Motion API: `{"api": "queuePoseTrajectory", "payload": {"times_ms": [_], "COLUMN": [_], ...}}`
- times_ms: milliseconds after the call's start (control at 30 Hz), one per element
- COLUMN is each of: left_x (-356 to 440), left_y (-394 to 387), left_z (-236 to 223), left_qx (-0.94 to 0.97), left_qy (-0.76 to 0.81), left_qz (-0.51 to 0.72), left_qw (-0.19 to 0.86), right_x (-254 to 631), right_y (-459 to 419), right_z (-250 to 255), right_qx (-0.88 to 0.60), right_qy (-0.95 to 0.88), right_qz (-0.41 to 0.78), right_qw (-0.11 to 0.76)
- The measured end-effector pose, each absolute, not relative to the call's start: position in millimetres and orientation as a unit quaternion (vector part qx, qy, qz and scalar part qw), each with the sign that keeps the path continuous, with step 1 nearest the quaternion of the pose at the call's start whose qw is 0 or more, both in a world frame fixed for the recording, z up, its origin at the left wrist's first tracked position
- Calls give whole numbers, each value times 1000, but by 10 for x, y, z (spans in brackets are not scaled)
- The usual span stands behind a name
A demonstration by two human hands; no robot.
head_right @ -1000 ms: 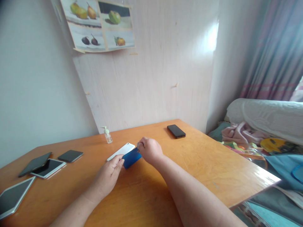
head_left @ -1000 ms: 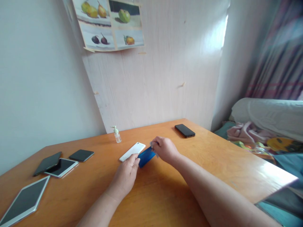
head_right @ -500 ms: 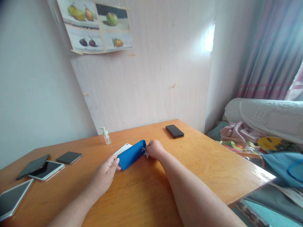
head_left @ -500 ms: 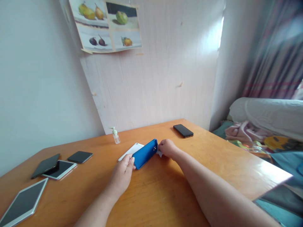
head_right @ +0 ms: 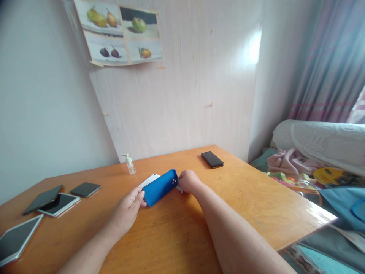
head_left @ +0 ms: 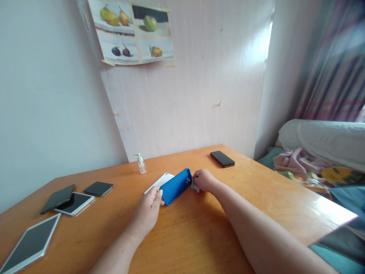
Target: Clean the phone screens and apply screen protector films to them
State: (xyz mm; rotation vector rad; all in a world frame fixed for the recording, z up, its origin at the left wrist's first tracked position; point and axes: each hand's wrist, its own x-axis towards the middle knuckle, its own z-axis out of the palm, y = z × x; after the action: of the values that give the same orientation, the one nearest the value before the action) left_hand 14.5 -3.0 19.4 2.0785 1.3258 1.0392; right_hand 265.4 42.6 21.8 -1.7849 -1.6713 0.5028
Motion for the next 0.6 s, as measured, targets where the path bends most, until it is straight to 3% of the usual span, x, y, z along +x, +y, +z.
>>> {"api": "queuePoseTrajectory", "payload": {"times_ms": [133, 367, 600], "left_x": [143, 146, 158], "left_y": [-22, -21, -29], "left_z": [187, 179, 187], "left_qx": [753, 736, 731], "left_qy": [481, 491, 487], "left_qz": [379, 388, 398], "left_qw": [243, 257, 265], "right_x": [2654, 2659, 2637], "right_y": [424, 428, 410], "right_z": [274, 237, 271], "right_qx": [-667, -678, -675], "right_qy": [-642, -657, -660], "right_qz": [165, 175, 150], "right_qw": [341, 280, 293]}}
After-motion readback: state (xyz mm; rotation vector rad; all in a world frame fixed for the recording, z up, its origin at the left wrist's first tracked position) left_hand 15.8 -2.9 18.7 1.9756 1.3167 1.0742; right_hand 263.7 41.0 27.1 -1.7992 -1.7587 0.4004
